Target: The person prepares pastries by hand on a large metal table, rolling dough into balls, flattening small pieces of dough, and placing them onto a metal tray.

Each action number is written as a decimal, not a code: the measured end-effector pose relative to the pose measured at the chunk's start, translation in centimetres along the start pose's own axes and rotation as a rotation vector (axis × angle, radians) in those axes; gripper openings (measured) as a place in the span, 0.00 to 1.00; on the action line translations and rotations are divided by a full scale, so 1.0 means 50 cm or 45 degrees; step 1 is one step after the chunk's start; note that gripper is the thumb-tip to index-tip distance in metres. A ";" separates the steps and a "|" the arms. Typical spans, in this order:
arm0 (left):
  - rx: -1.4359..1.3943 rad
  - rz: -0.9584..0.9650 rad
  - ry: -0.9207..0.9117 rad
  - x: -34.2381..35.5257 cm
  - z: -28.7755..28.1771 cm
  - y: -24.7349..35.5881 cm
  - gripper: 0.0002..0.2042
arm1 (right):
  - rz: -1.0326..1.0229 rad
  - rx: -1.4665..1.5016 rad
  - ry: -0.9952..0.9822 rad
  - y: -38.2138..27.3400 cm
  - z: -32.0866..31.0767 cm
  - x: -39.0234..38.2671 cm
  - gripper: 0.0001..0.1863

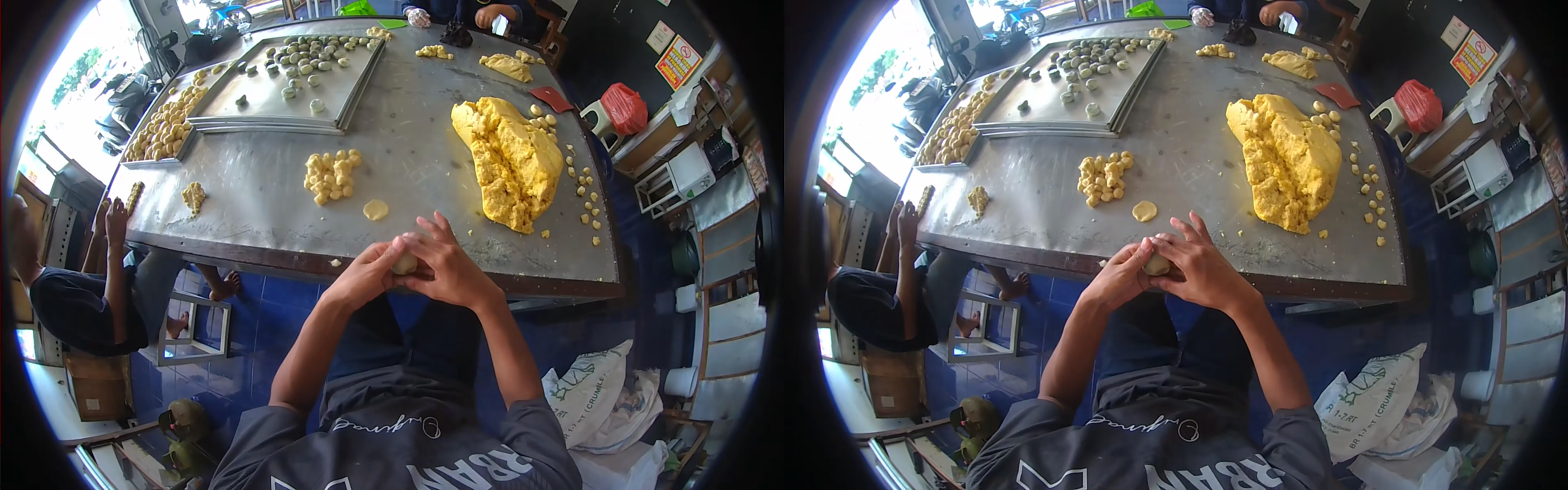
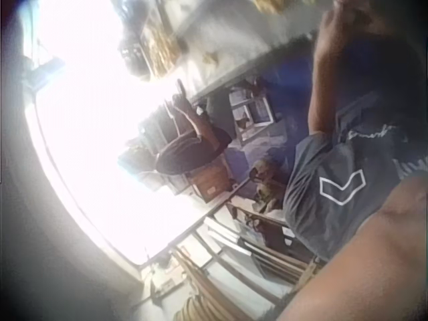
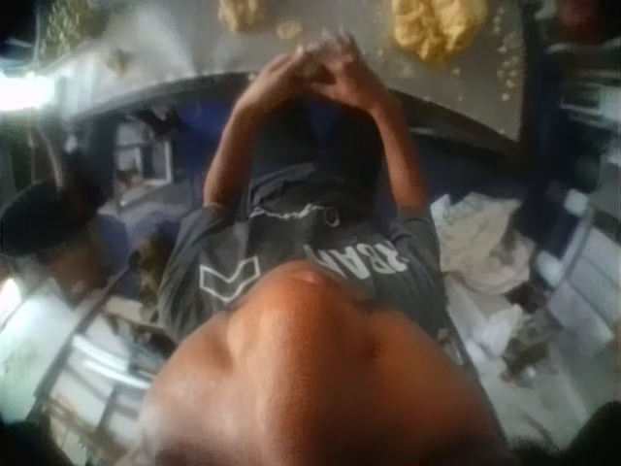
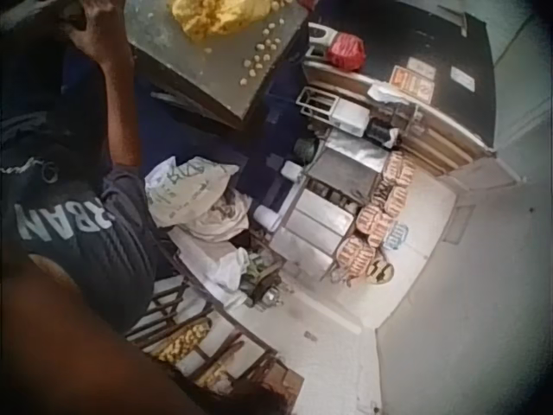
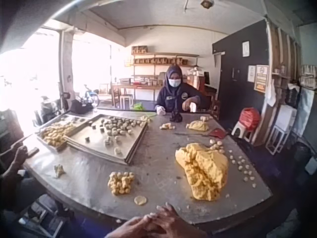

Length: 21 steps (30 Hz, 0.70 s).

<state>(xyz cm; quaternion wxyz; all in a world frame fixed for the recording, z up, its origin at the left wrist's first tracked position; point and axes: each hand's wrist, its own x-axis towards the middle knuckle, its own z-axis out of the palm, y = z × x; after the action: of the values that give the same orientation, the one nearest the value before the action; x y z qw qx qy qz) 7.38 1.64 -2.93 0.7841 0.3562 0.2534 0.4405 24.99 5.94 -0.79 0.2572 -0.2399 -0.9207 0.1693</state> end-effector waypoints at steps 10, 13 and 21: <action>0.231 0.161 0.131 0.004 0.036 0.003 0.23 | 0.084 0.014 0.246 0.001 -0.001 -0.017 0.27; 0.189 0.095 0.107 -0.001 0.037 0.001 0.20 | 0.072 0.298 0.177 -0.012 -0.002 -0.015 0.28; 0.184 0.107 0.037 0.004 0.045 -0.009 0.18 | -0.036 0.150 0.182 -0.010 -0.022 -0.027 0.26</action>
<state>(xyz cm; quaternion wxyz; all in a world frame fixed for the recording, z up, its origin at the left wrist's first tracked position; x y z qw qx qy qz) 9.33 0.90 -1.92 0.7334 0.4158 0.2810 0.4587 26.46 5.04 -0.20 0.3383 -0.2228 -0.8917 0.2020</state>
